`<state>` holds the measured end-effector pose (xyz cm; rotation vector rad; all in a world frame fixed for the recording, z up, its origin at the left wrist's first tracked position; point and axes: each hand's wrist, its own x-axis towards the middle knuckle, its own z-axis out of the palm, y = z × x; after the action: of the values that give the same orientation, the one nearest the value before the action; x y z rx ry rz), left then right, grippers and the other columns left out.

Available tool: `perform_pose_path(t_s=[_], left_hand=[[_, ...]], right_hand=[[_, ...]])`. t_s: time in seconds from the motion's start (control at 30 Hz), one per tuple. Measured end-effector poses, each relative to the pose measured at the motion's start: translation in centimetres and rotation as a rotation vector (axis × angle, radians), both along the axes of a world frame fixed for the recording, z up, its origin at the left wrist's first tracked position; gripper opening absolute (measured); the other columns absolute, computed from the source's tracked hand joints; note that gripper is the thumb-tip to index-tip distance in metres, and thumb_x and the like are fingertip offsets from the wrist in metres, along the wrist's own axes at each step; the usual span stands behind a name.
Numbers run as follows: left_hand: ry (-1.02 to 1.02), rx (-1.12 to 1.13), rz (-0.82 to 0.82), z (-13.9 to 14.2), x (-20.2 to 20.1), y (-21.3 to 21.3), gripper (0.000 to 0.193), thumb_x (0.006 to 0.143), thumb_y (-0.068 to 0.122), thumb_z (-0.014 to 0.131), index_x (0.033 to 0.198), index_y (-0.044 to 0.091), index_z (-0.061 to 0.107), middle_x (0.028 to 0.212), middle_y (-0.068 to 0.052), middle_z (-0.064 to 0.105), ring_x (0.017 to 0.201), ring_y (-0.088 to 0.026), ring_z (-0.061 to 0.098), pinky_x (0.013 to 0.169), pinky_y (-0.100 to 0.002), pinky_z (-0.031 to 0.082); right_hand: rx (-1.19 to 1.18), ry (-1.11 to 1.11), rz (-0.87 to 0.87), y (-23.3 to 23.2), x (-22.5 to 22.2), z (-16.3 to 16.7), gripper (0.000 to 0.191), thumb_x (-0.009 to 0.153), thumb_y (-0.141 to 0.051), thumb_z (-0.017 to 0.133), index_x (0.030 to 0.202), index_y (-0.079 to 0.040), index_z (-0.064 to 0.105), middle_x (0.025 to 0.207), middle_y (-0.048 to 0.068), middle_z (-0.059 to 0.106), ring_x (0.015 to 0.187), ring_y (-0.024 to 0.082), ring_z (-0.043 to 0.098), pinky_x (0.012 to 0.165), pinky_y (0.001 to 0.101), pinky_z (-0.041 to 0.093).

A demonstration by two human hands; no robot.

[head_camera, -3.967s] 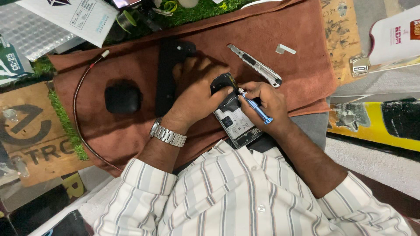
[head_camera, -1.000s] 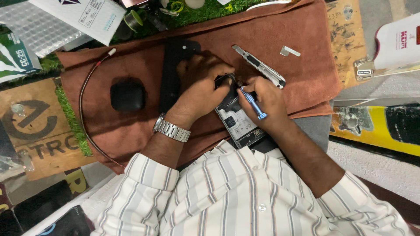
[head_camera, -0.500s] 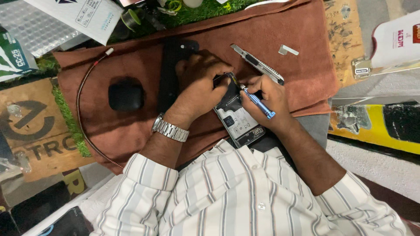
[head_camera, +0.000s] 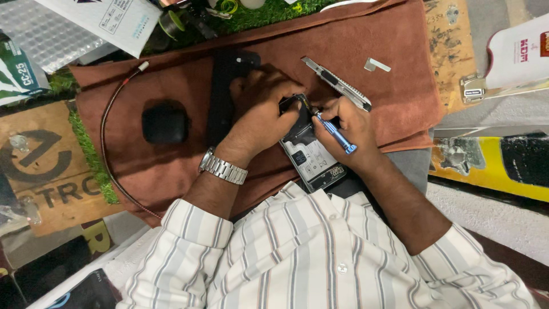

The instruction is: The person uses a blue precision screwdriver to remove screws from the back of a disassembled smartphone. The phone is held steady on a brown cloth while the person works on the internal components.

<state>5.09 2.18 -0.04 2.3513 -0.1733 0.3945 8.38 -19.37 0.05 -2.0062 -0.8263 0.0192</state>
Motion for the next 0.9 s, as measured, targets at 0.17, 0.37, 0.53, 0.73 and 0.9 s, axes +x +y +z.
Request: perform_pose_path(t_s=[0.17, 0.37, 0.53, 0.73, 0.9], left_hand=[[0.033, 0.004, -0.005, -0.02, 0.06, 0.02, 0.024, 0.081, 0.024, 0.075, 0.105, 0.022, 0.076, 0.110, 0.003, 0.069, 0.115, -0.022, 0.055, 0.101, -0.050, 0.028], [0.024, 0.006, 0.000, 0.14, 0.17, -0.08, 0.023, 0.082, 0.024, 0.075, 0.105, 0.022, 0.076, 0.110, 0.003, 0.069, 0.115, -0.023, 0.054, 0.101, -0.049, 0.028], [0.048, 0.002, -0.012, 0.10, 0.02, 0.11, 0.021, 0.083, 0.025, 0.076, 0.104, 0.022, 0.076, 0.110, 0.005, 0.069, 0.114, -0.021, 0.054, 0.100, -0.050, 0.027], [0.009, 0.027, -0.021, 0.02, 0.09, 0.08, 0.023, 0.083, 0.024, 0.075, 0.105, 0.022, 0.076, 0.110, 0.004, 0.069, 0.114, -0.021, 0.054, 0.101, -0.050, 0.027], [0.059, 0.011, 0.004, 0.12, 0.13, 0.02, 0.021, 0.083, 0.024, 0.075, 0.104, 0.022, 0.076, 0.109, 0.004, 0.069, 0.114, -0.021, 0.055, 0.099, -0.048, 0.029]], right_hand=[[0.015, -0.052, -0.007, 0.09, 0.06, -0.26, 0.026, 0.090, -0.004, 0.079, 0.092, -0.001, 0.053, 0.101, 0.019, 0.072, 0.088, 0.027, 0.075, 0.074, 0.0345, 0.058], [0.028, -0.018, -0.008, -0.04, 0.14, -0.25, 0.024, 0.091, -0.003, 0.078, 0.093, 0.000, 0.054, 0.101, 0.020, 0.073, 0.087, 0.027, 0.074, 0.075, 0.0349, 0.058], [0.004, 0.008, -0.032, 0.06, 0.07, -0.27, 0.024, 0.091, -0.003, 0.079, 0.091, -0.001, 0.054, 0.096, 0.019, 0.072, 0.085, 0.025, 0.073, 0.073, 0.0348, 0.057], [0.021, 0.000, 0.009, -0.04, 0.34, -0.11, 0.024, 0.091, -0.002, 0.077, 0.092, -0.002, 0.053, 0.095, 0.017, 0.072, 0.086, 0.022, 0.074, 0.073, 0.0328, 0.058], [0.027, -0.021, 0.004, 0.09, 0.16, -0.01, 0.024, 0.093, -0.001, 0.078, 0.093, -0.002, 0.054, 0.094, 0.016, 0.071, 0.082, 0.023, 0.071, 0.072, 0.0337, 0.055]])
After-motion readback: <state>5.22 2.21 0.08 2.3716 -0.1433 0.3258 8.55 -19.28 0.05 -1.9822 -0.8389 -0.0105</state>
